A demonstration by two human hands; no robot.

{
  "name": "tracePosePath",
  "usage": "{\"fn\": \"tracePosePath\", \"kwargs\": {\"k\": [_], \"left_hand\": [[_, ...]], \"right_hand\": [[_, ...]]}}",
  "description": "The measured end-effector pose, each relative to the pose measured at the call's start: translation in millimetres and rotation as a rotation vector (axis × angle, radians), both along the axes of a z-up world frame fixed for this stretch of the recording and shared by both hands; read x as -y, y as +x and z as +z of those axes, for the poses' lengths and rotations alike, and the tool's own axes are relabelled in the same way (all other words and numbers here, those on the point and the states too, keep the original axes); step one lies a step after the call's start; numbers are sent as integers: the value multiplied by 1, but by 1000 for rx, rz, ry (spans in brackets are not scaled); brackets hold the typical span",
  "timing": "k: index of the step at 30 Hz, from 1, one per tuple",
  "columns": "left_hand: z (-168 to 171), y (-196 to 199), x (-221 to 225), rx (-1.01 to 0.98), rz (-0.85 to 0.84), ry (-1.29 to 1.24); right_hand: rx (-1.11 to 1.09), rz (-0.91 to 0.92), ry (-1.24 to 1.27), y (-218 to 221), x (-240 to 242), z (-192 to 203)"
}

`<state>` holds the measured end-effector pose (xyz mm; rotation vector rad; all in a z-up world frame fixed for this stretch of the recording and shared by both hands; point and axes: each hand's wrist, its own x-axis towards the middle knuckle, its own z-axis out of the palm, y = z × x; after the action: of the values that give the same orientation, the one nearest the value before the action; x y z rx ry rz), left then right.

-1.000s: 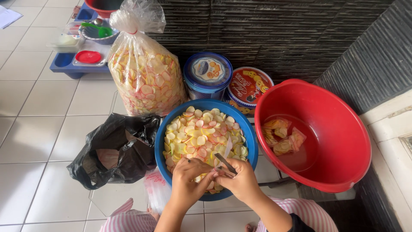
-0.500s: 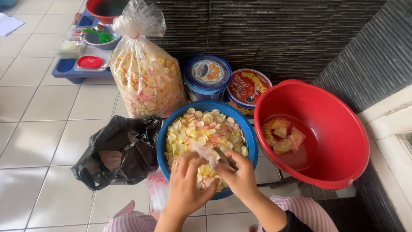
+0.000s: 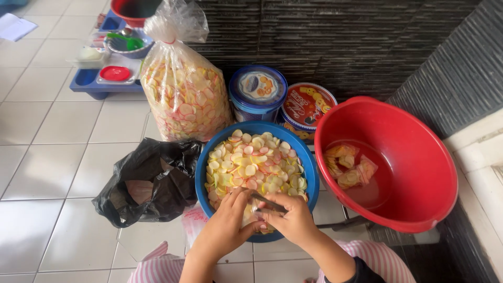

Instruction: Sorting and inspecting crackers from a large bowl using tongs and hands.

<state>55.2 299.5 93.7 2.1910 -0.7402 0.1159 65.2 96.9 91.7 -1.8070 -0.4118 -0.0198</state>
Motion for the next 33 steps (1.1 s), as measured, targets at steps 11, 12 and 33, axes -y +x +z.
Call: {"fn": "tracePosePath", "kwargs": {"k": [11, 12, 33], "left_hand": [[14, -6, 7, -136, -200, -68], [14, -8, 5, -145, -153, -39], [-1, 7, -56, -107, 236, -13]], "right_hand": [[660, 182, -419, 6, 21, 12], [643, 159, -443, 6, 22, 12], [-359, -53, -709, 48, 13, 91]]}}
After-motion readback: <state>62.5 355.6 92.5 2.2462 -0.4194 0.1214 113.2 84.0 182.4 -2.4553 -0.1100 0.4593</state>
